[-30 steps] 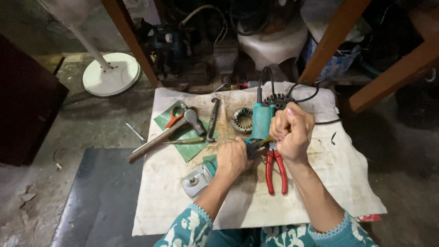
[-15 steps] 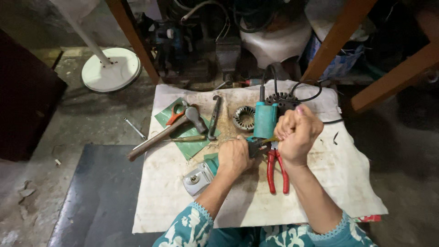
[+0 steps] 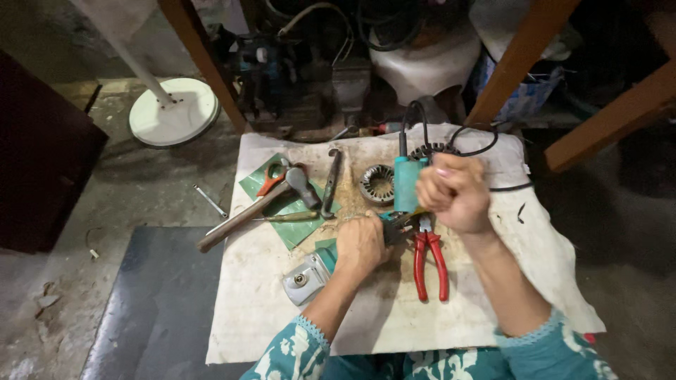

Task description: The person uses a screwdriver and pliers to adjust and tighten components inside a teal-colored electric motor housing. They repeatedly insert the screwdriver into the motor, turn it, and use pliers to hold or adjust internal parts.

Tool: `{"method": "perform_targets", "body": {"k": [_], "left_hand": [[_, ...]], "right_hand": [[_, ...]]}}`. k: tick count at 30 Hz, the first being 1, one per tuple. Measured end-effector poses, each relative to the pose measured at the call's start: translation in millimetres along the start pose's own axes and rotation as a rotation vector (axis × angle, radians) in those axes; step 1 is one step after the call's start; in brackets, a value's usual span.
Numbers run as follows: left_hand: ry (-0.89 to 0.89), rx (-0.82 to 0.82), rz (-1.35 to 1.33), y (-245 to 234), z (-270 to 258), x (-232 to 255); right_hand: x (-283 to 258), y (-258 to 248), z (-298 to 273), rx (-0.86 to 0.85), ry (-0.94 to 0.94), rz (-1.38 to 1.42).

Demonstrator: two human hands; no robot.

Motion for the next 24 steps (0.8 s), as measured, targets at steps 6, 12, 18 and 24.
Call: {"method": "perform_targets", "body": {"k": [6, 12, 18, 24], "left_hand": [[-0.047, 0.024, 0.004, 20, 5, -4], [-0.007, 0.114, -0.180, 3, 1, -13], [-0.043, 0.242, -0.542, -15, 2, -35], [-0.225, 0.401, -0.149, -7, 3, -121]], "right_hand": [[-14, -22, -9, -0.089, 0.120, 0.055], [-12, -3, -24, 0.113, -0.064, -0.104], [-3, -85, -75, 0.579, -0.152, 0.221], [60, -214, -138, 1.123, 0.149, 0.326]]}}
Point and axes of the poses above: each hand's wrist, its own z-axis towards the middle knuckle, its own y-axis out of the palm, x = y × z, the point moved 3 cm from there along z, towards the middle knuckle, and after that the axes turned 4 degrees about -y, right-handed, at the moved point
